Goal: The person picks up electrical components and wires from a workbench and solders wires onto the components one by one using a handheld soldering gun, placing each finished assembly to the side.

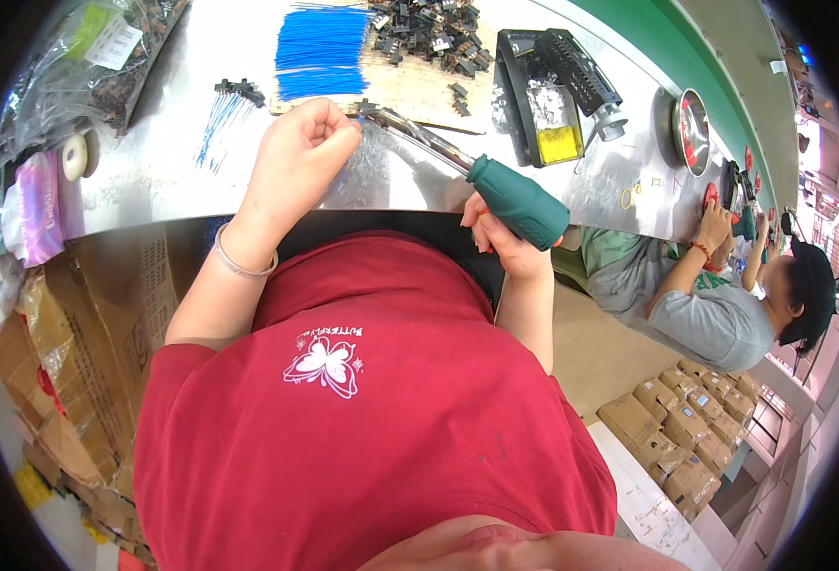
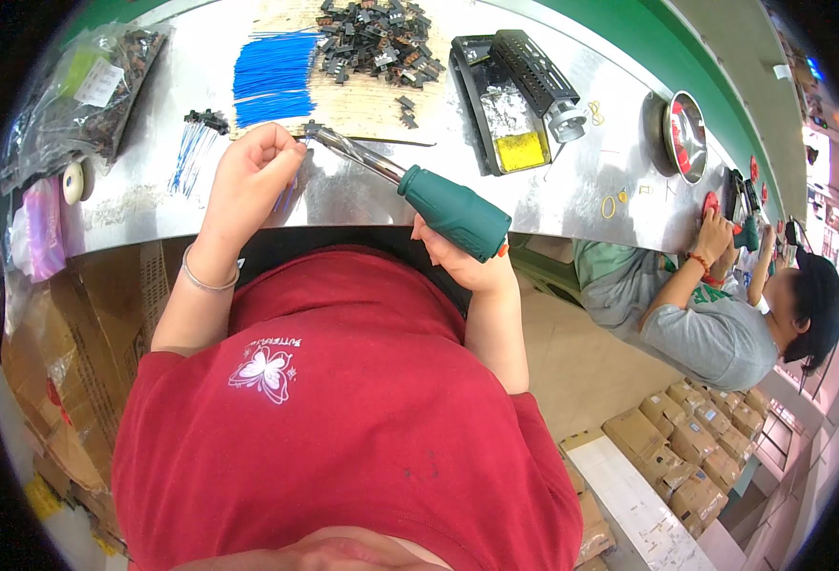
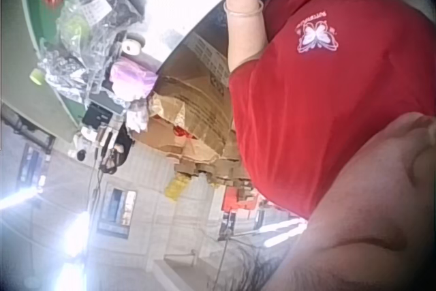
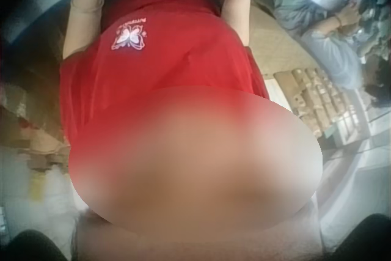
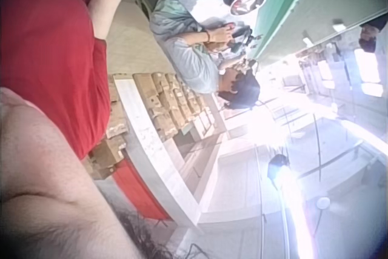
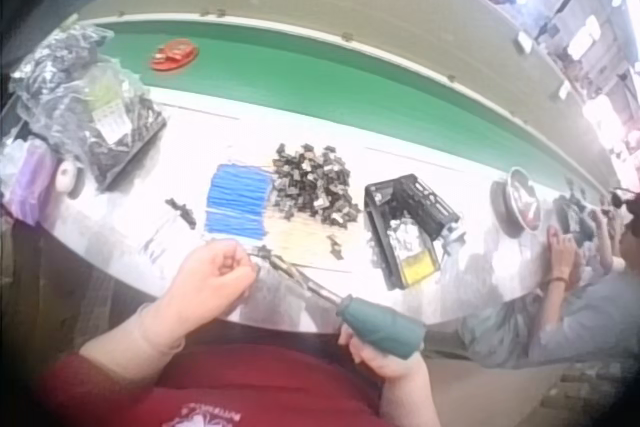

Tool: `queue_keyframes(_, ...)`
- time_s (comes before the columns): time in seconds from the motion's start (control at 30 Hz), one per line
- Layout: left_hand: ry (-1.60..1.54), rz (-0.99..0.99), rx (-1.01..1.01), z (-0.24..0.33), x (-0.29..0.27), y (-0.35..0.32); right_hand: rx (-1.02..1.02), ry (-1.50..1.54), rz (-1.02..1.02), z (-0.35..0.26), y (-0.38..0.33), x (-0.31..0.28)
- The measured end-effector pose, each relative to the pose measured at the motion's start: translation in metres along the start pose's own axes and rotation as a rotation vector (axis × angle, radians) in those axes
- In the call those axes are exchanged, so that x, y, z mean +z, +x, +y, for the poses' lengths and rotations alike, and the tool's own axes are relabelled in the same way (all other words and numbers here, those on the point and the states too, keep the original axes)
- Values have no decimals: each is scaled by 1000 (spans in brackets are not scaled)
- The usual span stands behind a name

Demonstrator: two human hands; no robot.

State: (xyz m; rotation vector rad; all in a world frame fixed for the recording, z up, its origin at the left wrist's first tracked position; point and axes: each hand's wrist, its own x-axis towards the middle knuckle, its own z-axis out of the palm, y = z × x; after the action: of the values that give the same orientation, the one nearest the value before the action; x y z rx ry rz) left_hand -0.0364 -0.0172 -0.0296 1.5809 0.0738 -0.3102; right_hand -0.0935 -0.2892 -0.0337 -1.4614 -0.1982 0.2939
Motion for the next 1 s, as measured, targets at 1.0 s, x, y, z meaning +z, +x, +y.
queue_keyframes(1.0, 58, 48, 41, 6, 0, -12, -60, 117, 41, 7, -6, -4)
